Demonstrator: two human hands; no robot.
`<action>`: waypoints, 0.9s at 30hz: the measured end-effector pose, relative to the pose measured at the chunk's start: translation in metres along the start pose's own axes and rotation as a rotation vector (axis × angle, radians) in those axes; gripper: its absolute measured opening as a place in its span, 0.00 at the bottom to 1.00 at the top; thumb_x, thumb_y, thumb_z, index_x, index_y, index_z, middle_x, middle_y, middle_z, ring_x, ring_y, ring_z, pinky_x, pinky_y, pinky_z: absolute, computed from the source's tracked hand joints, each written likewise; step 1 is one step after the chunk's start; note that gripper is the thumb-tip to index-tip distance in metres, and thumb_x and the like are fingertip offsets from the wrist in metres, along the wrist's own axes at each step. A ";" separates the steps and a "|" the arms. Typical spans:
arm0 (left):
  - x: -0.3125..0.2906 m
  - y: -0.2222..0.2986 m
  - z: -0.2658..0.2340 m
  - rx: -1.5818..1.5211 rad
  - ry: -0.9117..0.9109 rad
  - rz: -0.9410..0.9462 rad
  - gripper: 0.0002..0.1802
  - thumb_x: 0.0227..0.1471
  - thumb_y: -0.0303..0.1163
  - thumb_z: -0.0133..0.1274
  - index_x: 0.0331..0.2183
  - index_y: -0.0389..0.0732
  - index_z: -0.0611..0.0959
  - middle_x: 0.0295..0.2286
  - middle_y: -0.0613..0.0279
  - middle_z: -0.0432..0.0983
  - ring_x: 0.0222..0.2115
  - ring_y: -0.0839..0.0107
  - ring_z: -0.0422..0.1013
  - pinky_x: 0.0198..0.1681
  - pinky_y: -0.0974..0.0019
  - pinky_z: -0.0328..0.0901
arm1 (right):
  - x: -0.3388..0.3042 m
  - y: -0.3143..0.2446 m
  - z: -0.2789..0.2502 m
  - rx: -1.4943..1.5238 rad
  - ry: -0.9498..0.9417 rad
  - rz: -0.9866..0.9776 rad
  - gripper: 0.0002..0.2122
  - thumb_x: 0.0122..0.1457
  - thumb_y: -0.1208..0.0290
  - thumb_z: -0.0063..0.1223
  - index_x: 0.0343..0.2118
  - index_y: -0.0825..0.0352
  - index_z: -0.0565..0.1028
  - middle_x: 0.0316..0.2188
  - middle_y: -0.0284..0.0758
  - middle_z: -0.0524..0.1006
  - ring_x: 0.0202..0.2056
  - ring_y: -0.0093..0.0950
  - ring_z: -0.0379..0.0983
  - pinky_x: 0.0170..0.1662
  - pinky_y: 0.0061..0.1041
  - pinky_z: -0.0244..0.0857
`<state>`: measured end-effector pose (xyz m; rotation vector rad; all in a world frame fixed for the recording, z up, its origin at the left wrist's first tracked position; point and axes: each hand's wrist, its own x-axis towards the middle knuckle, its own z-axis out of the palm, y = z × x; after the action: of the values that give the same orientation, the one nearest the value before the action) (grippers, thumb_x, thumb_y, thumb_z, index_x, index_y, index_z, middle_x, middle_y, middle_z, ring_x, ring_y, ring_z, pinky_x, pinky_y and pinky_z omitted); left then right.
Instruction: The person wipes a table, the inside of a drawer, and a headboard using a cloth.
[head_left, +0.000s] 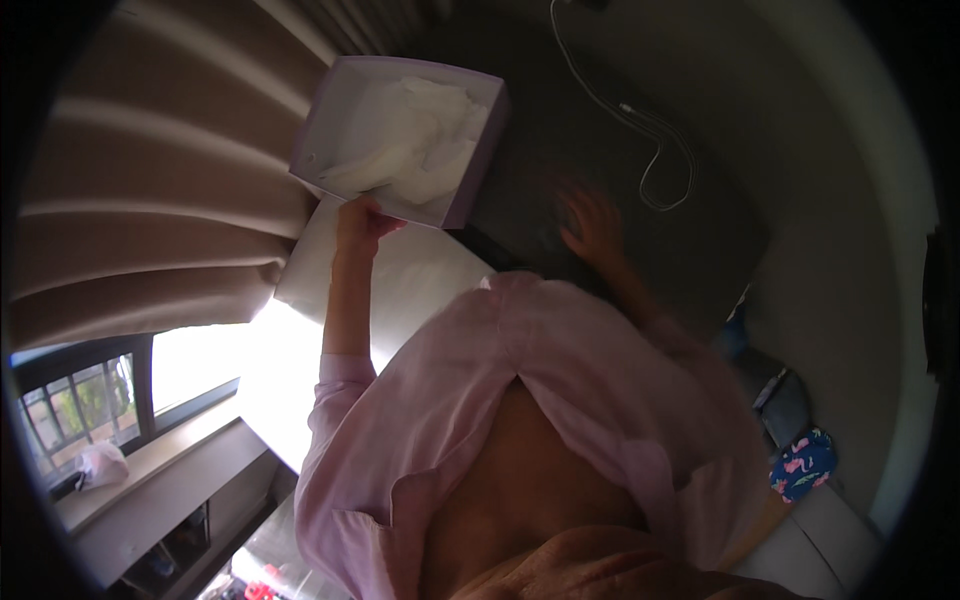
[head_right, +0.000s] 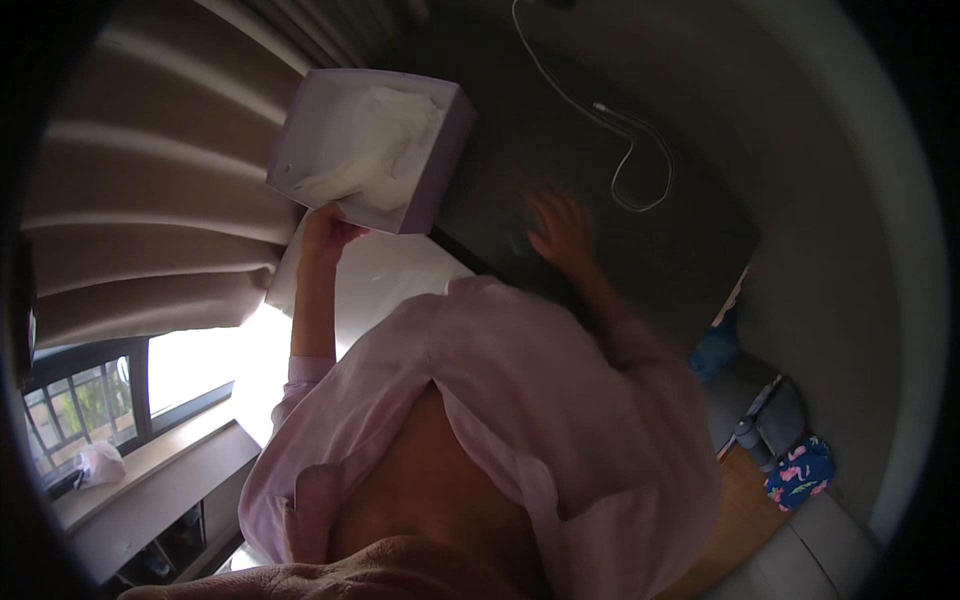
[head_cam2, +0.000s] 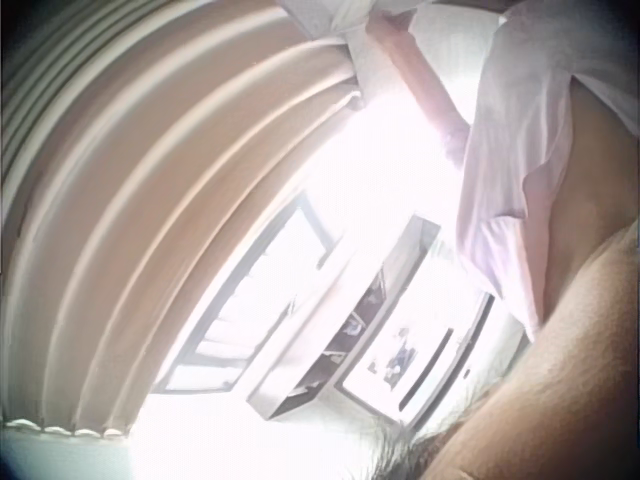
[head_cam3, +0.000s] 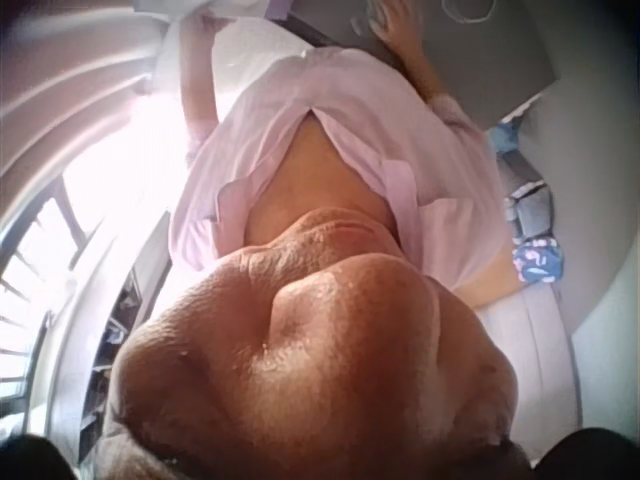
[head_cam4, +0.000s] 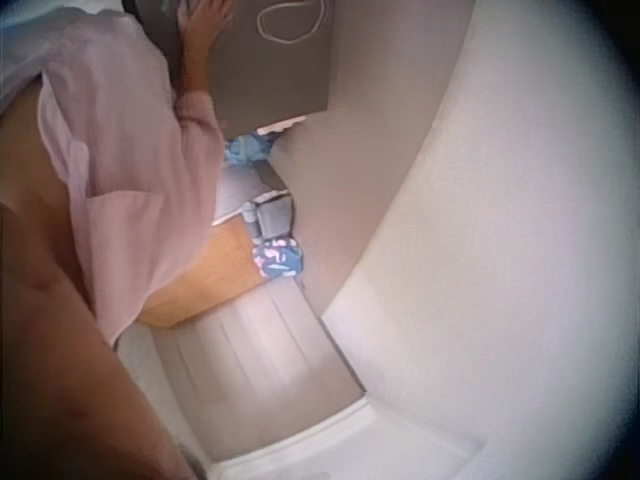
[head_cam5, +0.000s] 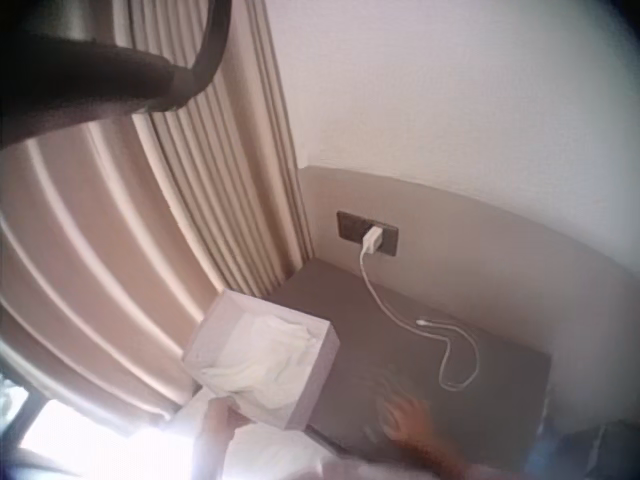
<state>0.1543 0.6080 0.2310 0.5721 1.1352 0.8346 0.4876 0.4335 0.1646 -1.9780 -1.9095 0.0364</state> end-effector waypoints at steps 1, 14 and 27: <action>0.009 0.001 0.008 0.002 -0.040 -0.006 0.08 0.34 0.25 0.40 0.21 0.29 0.68 0.20 0.43 0.69 0.16 0.51 0.70 0.18 0.58 0.70 | -0.023 0.013 -0.006 -0.041 0.027 0.046 0.28 0.40 0.63 0.57 0.48 0.58 0.63 0.49 0.36 0.61 0.52 0.40 0.54 0.51 0.43 0.49; 0.041 -0.036 0.084 0.262 -0.103 0.033 0.19 0.40 0.36 0.46 0.31 0.28 0.69 0.17 0.51 0.69 0.13 0.60 0.70 0.13 0.64 0.66 | 0.014 0.071 -0.153 0.321 0.715 0.403 0.14 0.49 0.72 0.45 0.38 0.75 0.66 0.33 0.44 0.71 0.36 0.32 0.67 0.41 0.29 0.59; 0.068 -0.116 0.054 -0.025 -0.037 -0.055 0.24 0.49 0.48 0.41 0.29 0.32 0.72 0.15 0.54 0.71 0.11 0.68 0.67 0.10 0.70 0.61 | 0.404 0.059 -0.196 -0.864 0.368 0.013 0.08 0.50 0.70 0.45 0.29 0.68 0.72 0.28 0.40 0.73 0.30 0.34 0.70 0.34 0.34 0.64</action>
<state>0.2502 0.5974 0.1230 0.5319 1.1005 0.7871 0.6284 0.7740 0.4284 -2.2513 -1.8016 -1.2440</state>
